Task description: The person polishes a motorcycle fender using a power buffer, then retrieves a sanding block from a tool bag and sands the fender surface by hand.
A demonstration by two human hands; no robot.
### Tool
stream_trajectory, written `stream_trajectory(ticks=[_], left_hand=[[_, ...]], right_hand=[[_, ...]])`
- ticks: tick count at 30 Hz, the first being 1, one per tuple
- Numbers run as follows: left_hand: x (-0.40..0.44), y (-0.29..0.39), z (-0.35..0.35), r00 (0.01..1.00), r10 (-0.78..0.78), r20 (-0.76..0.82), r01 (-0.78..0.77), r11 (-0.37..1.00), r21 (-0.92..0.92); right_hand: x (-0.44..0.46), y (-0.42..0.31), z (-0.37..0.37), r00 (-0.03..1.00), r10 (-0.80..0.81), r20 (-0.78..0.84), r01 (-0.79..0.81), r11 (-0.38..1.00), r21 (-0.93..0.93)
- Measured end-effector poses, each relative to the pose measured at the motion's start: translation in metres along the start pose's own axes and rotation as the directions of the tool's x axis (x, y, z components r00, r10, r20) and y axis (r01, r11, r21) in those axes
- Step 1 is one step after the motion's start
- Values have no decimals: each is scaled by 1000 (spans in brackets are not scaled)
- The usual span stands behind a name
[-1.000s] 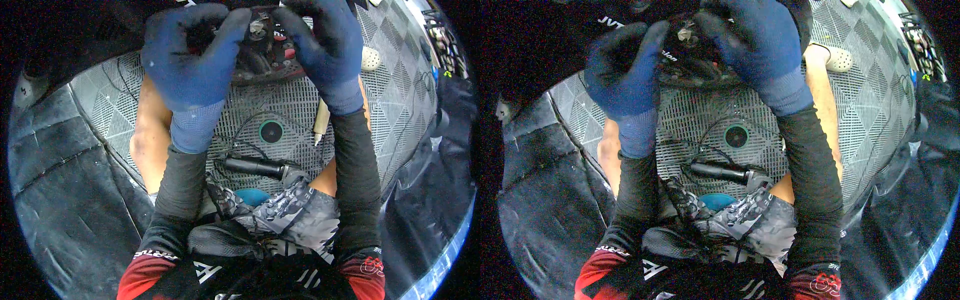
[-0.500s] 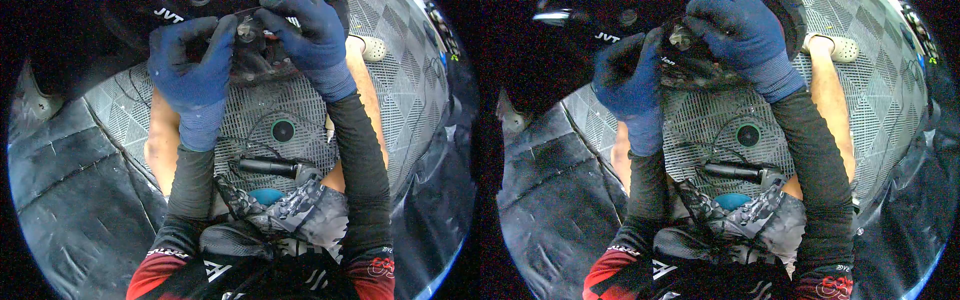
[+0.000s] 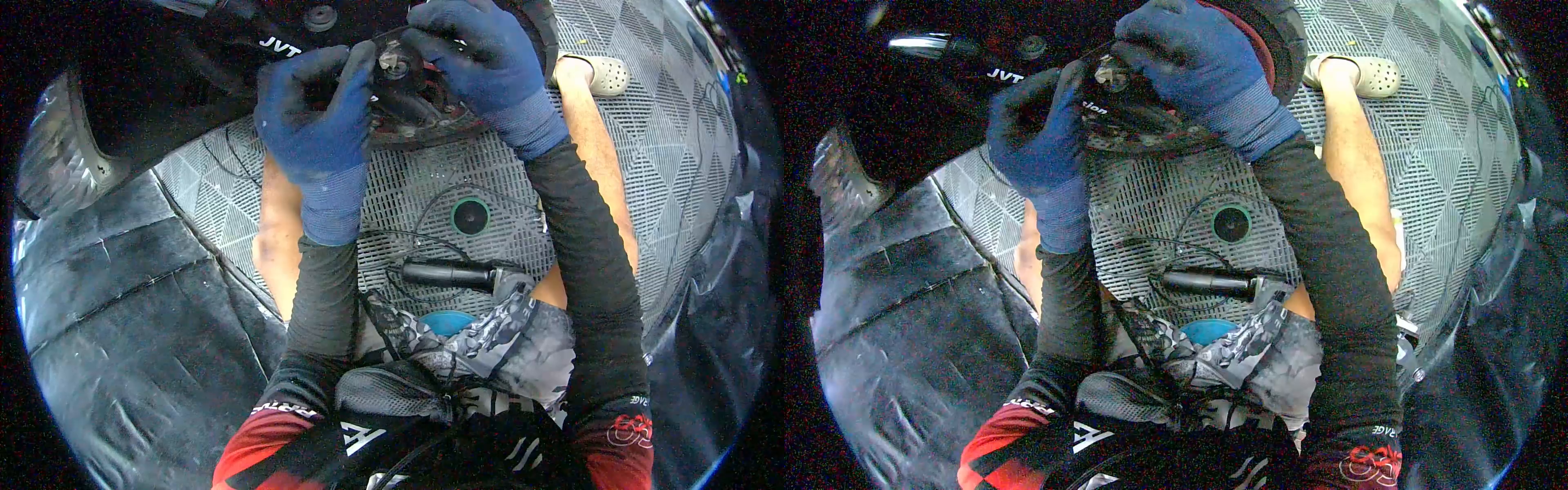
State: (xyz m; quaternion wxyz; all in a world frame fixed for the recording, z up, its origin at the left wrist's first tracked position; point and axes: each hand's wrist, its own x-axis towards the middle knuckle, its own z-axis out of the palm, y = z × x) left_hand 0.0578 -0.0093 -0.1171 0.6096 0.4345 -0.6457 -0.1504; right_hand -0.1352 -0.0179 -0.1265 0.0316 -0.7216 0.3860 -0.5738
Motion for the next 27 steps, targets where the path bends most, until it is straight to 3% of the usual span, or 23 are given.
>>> stream_trajectory(ticks=[1,3,5,9,11,12,14,15,17,21,24,27], left_hand=[[2,3,-2,1000,-7,24,6,998,62],[4,10,-2,999,-12,51,6,992,124],[0,18,-1,984,-177,0,177,983,-57],[-5,9,3,982,-139,-125,122,984,-130],[-12,8,1,955,-283,-95,258,943,-211],[-12,5,1,955,-282,-96,258,943,-208],[-11,-1,1,938,-337,-77,331,940,-79],[-11,0,0,938,-339,-78,333,940,-77],[-9,5,-2,948,-314,-52,318,943,95],[-7,14,1,923,-379,-62,381,924,21],[-4,17,1,899,-437,-32,437,900,-9],[3,19,-5,861,-508,6,506,860,72]], right_hand=[[-1,-1,1,1000,1,-2,-1,1000,0],[-1,-3,5,987,160,-32,-152,972,180],[0,-5,7,986,156,-64,-142,973,179],[-2,-4,6,982,185,-35,-178,974,140],[-1,-5,2,989,151,-12,-149,984,101],[0,-6,0,993,115,14,-116,991,64],[4,-2,-1,998,59,17,-60,997,46],[4,0,-1,1000,0,19,0,1000,20],[0,1,-2,999,1,50,-2,1000,22],[1,5,-5,991,-77,109,72,996,45],[0,6,-6,991,-36,131,29,998,57],[-5,8,1,997,-64,49,56,987,149]])
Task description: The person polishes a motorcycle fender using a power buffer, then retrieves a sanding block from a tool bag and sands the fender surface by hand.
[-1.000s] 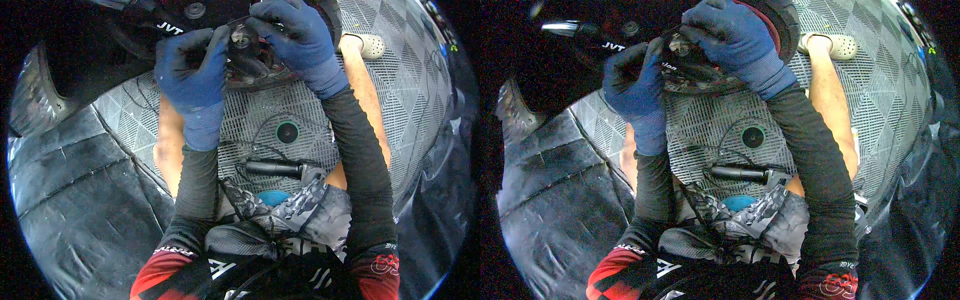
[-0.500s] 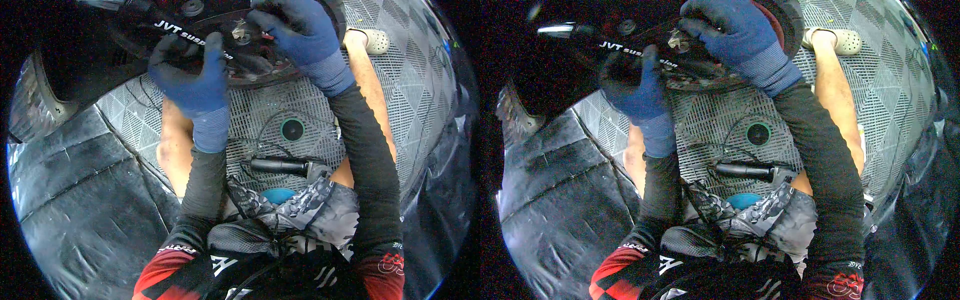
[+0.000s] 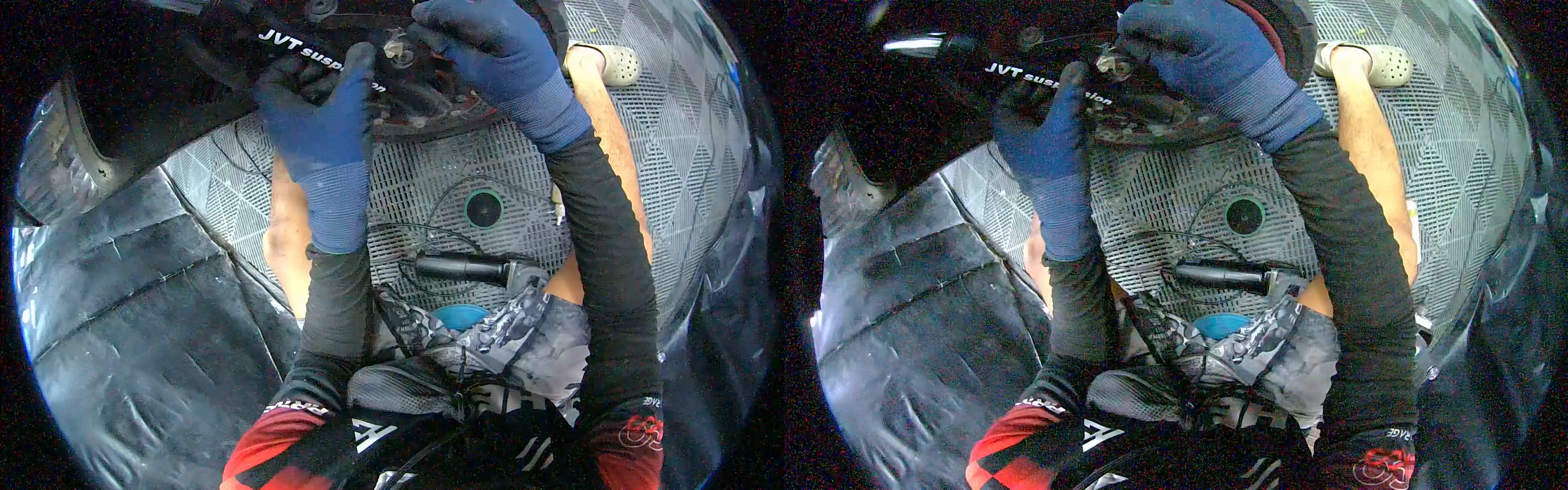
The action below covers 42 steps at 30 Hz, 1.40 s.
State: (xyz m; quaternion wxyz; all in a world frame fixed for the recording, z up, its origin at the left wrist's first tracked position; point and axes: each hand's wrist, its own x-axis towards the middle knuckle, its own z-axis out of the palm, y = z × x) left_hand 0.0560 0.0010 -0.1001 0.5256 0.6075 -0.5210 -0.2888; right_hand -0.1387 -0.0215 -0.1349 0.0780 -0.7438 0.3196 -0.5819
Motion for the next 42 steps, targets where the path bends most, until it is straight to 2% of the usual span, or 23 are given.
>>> stream_trajectory(ticks=[2,4,6,7,9,10,12,13,14,15,18,20,22,24,27,28,32,33,35,37,39,40,42], left_hand=[[5,-1,-7,995,24,98,-30,998,52],[6,-6,-6,995,73,68,-77,995,66],[8,-13,-7,991,129,40,-131,988,78],[10,-16,-11,981,183,59,-189,975,117],[11,-18,-15,966,242,92,-254,955,152],[5,-16,-19,963,264,59,-270,953,138],[-4,-17,-22,931,363,41,-365,930,47],[-1,-18,-21,931,363,45,-365,930,47],[6,-16,-20,790,602,118,-613,778,138],[10,-11,-19,587,782,211,-809,552,204],[16,5,-16,520,789,327,-846,426,320],[25,-2,-9,439,819,370,-879,306,366],[29,-5,-9,404,826,393,-892,261,369],[27,-5,-6,364,830,423,-908,214,361],[20,-2,-2,392,804,446,-883,194,427],[17,0,2,407,784,469,-855,146,498],[0,3,15,477,675,563,-779,27,627],[-3,-3,13,474,676,564,-778,20,629],[-7,-16,8,428,725,540,-902,306,304],[-15,-10,-5,435,716,546,-899,317,301],[-19,-10,-9,600,738,309,-791,491,364],[-11,-9,-10,493,809,322,-842,350,410],[3,-19,-6,459,835,303,-856,324,403]], right_hand=[[-1,3,-1,1000,-14,9,15,998,-56],[0,0,-4,999,-31,22,33,994,-105],[-1,-3,-10,983,164,85,-173,979,110],[-3,-3,-10,984,163,78,-171,979,108],[-7,-2,-8,912,411,12,-391,858,334],[-7,-3,-11,910,414,6,-392,858,333],[-8,-9,-20,724,674,148,-636,569,521],[-7,-12,-24,722,677,145,-637,568,521],[-6,-15,-27,799,597,70,-574,722,386],[-6,-16,-28,868,496,14,-486,842,233],[-15,-13,-36,823,564,65,-546,754,367],[-18,-23,-50,827,558,70,-554,787,273],[-21,-27,-58,829,555,70,-558,812,173],[-28,-25,-60,792,594,142,-603,724,336],[-30,-36,-68,770,596,229,-638,720,274],[-32,-34,-68,864,468,185,-493,862,119],[-33,-32,-74,852,481,208,-501,864,53],[-34,-32,-75,852,486,197,-506,859,71],[-39,-25,-78,856,484,180,-504,859,90],[-42,-16,-79,906,407,112,-418,904,93],[-43,-20,-89,856,488,172,-507,857,92],[-41,-23,-92,794,560,237,-591,802,85],[-41,-24,-91,775,574,265,-605,794,49]])
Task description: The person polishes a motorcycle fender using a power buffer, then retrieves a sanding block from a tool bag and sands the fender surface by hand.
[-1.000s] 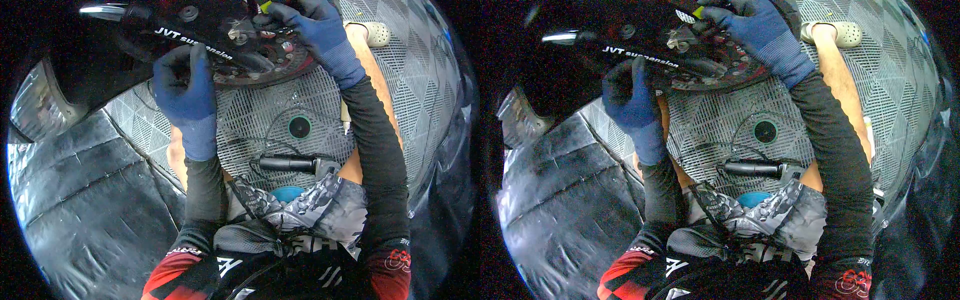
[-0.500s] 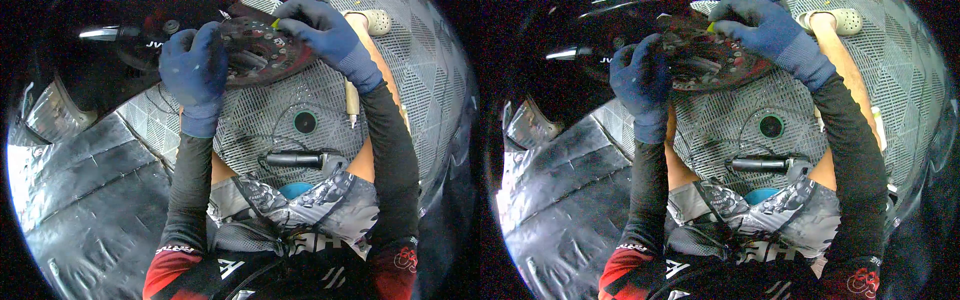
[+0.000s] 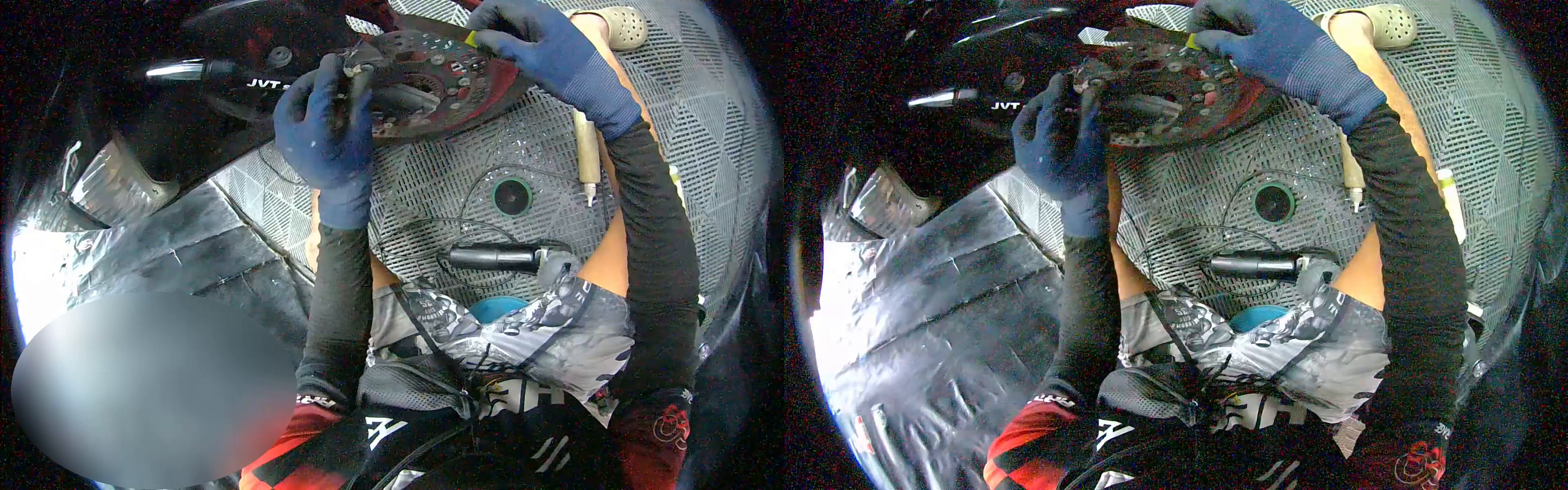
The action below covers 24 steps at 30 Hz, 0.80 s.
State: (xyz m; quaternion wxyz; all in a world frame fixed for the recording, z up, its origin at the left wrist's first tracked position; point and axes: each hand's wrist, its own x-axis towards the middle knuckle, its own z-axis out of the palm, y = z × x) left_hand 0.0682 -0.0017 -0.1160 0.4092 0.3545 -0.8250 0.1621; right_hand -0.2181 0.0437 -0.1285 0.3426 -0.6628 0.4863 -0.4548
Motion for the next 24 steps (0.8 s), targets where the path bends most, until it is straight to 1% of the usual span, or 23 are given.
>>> stream_trajectory(ticks=[1,2,4,5,7,8,10,11,13,14,15,16,17,19,20,21,22,23,24], left_hand=[[-1,-5,4,999,29,-40,-29,1000,-4],[-5,-8,7,999,32,-37,-32,999,-2],[-10,-6,12,999,9,-42,-8,1000,7],[-11,-5,15,999,9,-43,-8,1000,5],[-6,3,19,991,-53,-120,65,993,103],[-5,8,21,992,-57,-115,69,993,100],[-1,17,25,973,-198,-122,198,980,-8],[-3,23,28,973,-197,-123,198,980,-3],[-10,42,31,981,-188,55,193,976,-99],[-13,50,26,980,-193,47,197,976,-89],[-17,59,18,945,-223,239,275,937,-215],[-20,63,15,877,-219,427,373,872,-319],[-24,61,18,877,-231,422,379,871,-313],[-31,56,24,937,-217,275,321,846,-425],[-36,53,18,943,-255,212,320,869,-378],[-36,53,10,945,-292,149,326,887,-329],[-41,40,-1,901,-367,234,431,822,-372],[-43,29,-11,844,-429,322,533,744,-404],[-34,29,-22,760,-547,351,650,641,-408]], right_hand=[[0,1,0,999,27,24,-26,999,-40],[0,3,1,999,27,23,-26,999,-35],[-2,8,3,998,-53,36,53,999,-6],[-2,13,4,998,-52,35,53,999,-8],[-1,19,9,988,-153,25,153,988,9],[-4,21,9,989,-146,27,146,989,10],[-4,12,7,998,-54,38,55,998,-25],[-3,19,12,998,-58,40,59,998,-22],[-2,35,22,999,-29,35,32,996,-82],[-3,37,23,998,-38,43,42,996,-81],[-4,31,23,999,-39,34,42,996,-80],[-3,29,24,999,-37,27,39,996,-77],[-3,33,28,998,-42,38,45,996,-76],[-2,39,41,988,-108,-111,101,993,-60],[-3,42,47,988,-113,-104,107,992,-63],[-3,34,54,977,-157,-145,146,986,-81],[-3,25,62,962,-200,-186,184,978,-99],[-3,16,72,963,-200,-182,184,978,-100],[-5,5,83,965,-177,-196,157,981,-112]])
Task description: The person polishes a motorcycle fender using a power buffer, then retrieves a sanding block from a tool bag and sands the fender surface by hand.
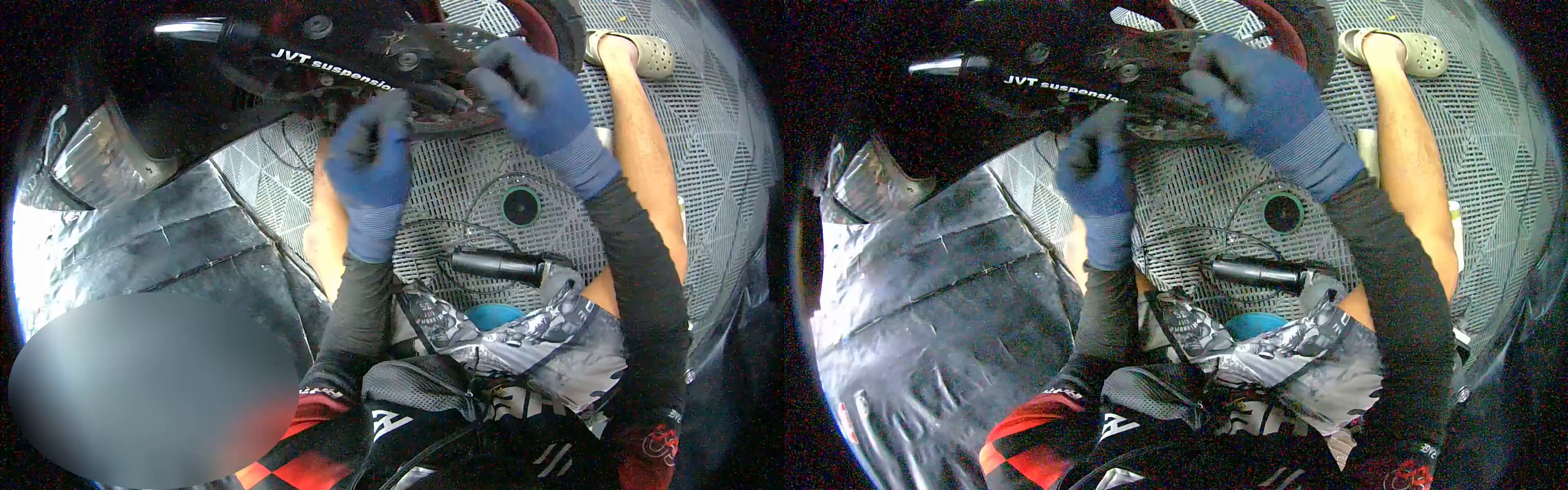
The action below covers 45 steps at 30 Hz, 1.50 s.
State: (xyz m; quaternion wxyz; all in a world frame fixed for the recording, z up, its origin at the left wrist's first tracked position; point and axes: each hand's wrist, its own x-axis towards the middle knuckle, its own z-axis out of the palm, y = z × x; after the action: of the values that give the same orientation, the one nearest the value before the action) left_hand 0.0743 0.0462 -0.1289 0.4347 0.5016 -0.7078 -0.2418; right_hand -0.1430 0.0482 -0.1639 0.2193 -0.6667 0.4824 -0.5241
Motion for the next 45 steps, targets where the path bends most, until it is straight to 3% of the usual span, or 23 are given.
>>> stream_trajectory(ticks=[1,2,3,5,6,8,10,12,13,15,17,19,23,26,32,35,37,40,41,43,45], left_hand=[[5,0,-11,990,-136,26,139,981,-138],[11,0,-21,961,-270,52,274,923,-269],[15,3,-25,961,-273,52,277,921,-273],[31,18,-28,978,-205,46,207,977,-51],[36,22,-24,982,-190,13,189,970,-155],[43,21,-26,982,-183,46,189,966,-176],[48,21,-26,980,-178,87,192,961,-197],[48,24,-26,998,-60,-3,60,992,-109],[47,24,-24,998,-64,0,64,992,-111],[45,23,-20,985,-59,-161,32,986,-165],[45,18,-17,980,-87,-181,46,975,-216],[47,7,-16,962,88,-260,-111,991,-73],[47,10,-7,945,88,-315,-102,994,-27],[48,8,-2,939,30,-341,-104,974,-200],[53,0,1,896,307,-320,-309,950,47],[50,7,4,927,158,-340,-164,986,12],[54,3,5,891,323,-320,-308,946,98],[54,6,6,875,394,-281,-331,911,248],[54,5,7,875,394,-280,-331,911,247],[53,2,9,942,210,-262,-240,967,-87],[50,3,9,942,179,-285,-219,969,-113]], right_hand=[[-1,-9,11,1000,24,-12,-24,1000,-17],[-2,-11,26,998,-45,-49,37,988,-151],[-5,-10,39,998,-44,-45,37,987,-154],[-6,-10,57,972,-234,-34,210,919,-334],[-4,-11,62,972,-234,-30,210,918,-337],[0,-10,70,922,-352,-162,279,893,-354],[4,-6,69,931,-324,-166,255,905,-340],[8,-4,66,941,-294,-168,228,918,-325],[11,-5,66,938,-302,-170,239,919,-315],[15,-5,67,936,-308,-172,247,920,-304],[17,-5,70,915,-345,-210,269,909,-319],[18,-2,71,915,-348,-205,270,904,-332],[21,-1,71,915,-353,-197,275,901,-335],[19,-7,65,945,-294,-143,235,915,-328],[17,-6,66,944,-280,-176,219,928,-303],[17,-2,68,933,-289,-215,211,922,-326],[17,1,69,928,-301,-221,221,920,-324],[17,3,66,930,-299,-212,224,921,-318],[17,3,65,937,-288,-198,218,924,-312],[16,-2,61,952,-266,-153,209,927,-312],[16,-1,60,963,-246,-107,203,928,-312]])
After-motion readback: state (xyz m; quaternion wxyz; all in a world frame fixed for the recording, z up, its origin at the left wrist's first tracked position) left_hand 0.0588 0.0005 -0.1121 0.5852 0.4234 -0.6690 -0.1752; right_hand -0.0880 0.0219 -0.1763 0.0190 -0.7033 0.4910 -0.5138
